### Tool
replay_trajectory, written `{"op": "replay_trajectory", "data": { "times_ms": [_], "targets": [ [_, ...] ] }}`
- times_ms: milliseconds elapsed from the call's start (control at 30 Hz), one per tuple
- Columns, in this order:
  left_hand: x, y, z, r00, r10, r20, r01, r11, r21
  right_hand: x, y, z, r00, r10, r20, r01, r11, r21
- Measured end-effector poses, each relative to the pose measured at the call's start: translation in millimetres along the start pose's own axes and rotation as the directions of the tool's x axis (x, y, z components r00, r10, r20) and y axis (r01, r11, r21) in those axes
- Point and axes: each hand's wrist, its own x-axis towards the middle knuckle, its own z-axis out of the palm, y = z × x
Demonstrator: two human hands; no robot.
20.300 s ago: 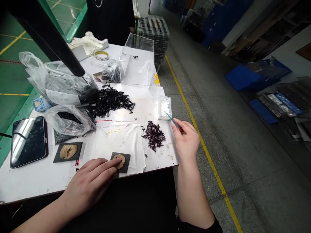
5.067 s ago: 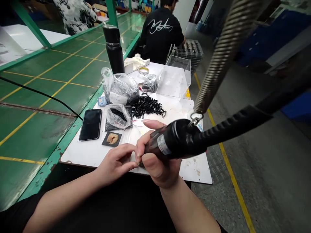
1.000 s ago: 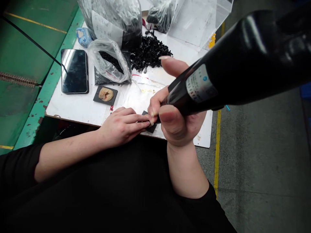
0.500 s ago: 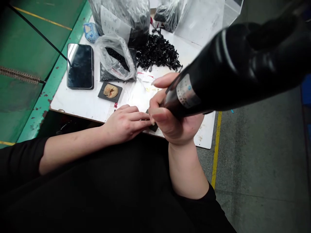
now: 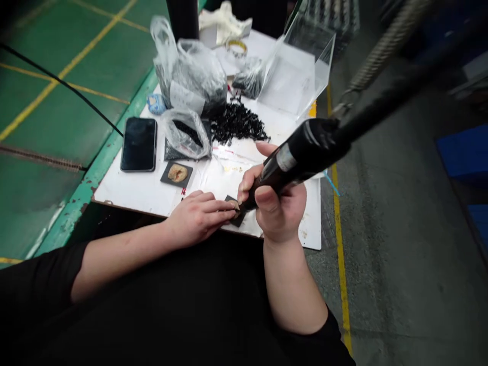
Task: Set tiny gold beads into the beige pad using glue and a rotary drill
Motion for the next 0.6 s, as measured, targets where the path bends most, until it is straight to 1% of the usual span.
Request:
{"op": "replay_trajectory", "data": {
  "times_ms": [33,67,100,133,167,200,233,267,300,367,433,500,567,600],
  "targets": [
    [-0.1,0.3,-0.5,1.000,0.006,-0.022,-0.006,1.000,-0.007,0.2,-3.4,-7.4,0.999,0.034,0.004,-0.034,0.997,-0.074],
    [0.0,0.7,-1.2,1.000,0.009,-0.026,-0.010,1.000,-0.011,-0.8,-7.2,-15.4,0.995,0.096,0.026,-0.089,0.979,-0.184],
    [0.3,1.3,-2.1,0.999,0.013,-0.029,-0.013,1.000,-0.013,-3.4,-10.5,-23.7,0.982,0.180,0.048,-0.155,0.931,-0.330],
    [0.6,2.1,-3.1,0.999,0.016,-0.043,-0.017,1.000,-0.016,-7.7,-12.6,-31.6,0.952,0.293,0.084,-0.216,0.841,-0.496],
    [1.0,2.9,-3.8,0.999,0.015,-0.046,-0.016,1.000,-0.015,-13.5,-12.7,-38.7,0.907,0.400,0.128,-0.230,0.728,-0.646],
    [1.2,3.7,-4.0,0.998,0.009,-0.061,-0.010,1.000,-0.008,-20.3,-10.3,-44.7,0.868,0.468,0.165,-0.208,0.644,-0.736],
    [1.4,4.4,-3.4,0.998,0.012,-0.061,-0.013,1.000,-0.014,-27.6,-5.4,-49.4,0.837,0.511,0.196,-0.184,0.600,-0.779],
    [1.3,4.8,-1.8,0.997,-0.001,-0.071,-0.001,1.000,-0.021,-34.7,1.5,-52.8,0.819,0.539,0.196,-0.179,0.566,-0.805],
    [1.0,4.8,0.9,0.997,-0.010,-0.078,0.008,1.000,-0.024,-41.2,9.7,-55.0,0.814,0.550,0.185,-0.184,0.547,-0.817],
    [-0.3,3.0,9.9,0.994,-0.036,-0.103,0.032,0.999,-0.036,-50.3,25.0,-56.9,0.816,0.543,0.198,-0.174,0.557,-0.812],
    [-2.8,-1.9,22.5,0.986,-0.050,-0.158,0.042,0.998,-0.055,-52.2,32.0,-57.6,0.821,0.528,0.217,-0.151,0.568,-0.809],
    [-6.7,-9.6,35.7,0.972,-0.015,-0.232,0.004,0.999,-0.048,-44.0,25.3,-58.5,0.813,0.530,0.240,-0.124,0.560,-0.819],
    [-11.6,-18.5,44.8,0.948,0.002,-0.318,-0.014,0.999,-0.037,-22.9,5.1,-59.6,0.799,0.537,0.270,-0.093,0.555,-0.827],
    [-14.1,-22.8,46.4,0.945,0.001,-0.327,-0.017,0.999,-0.047,-7.0,-8.5,-59.8,0.795,0.532,0.290,-0.077,0.562,-0.824]
  ]
}}
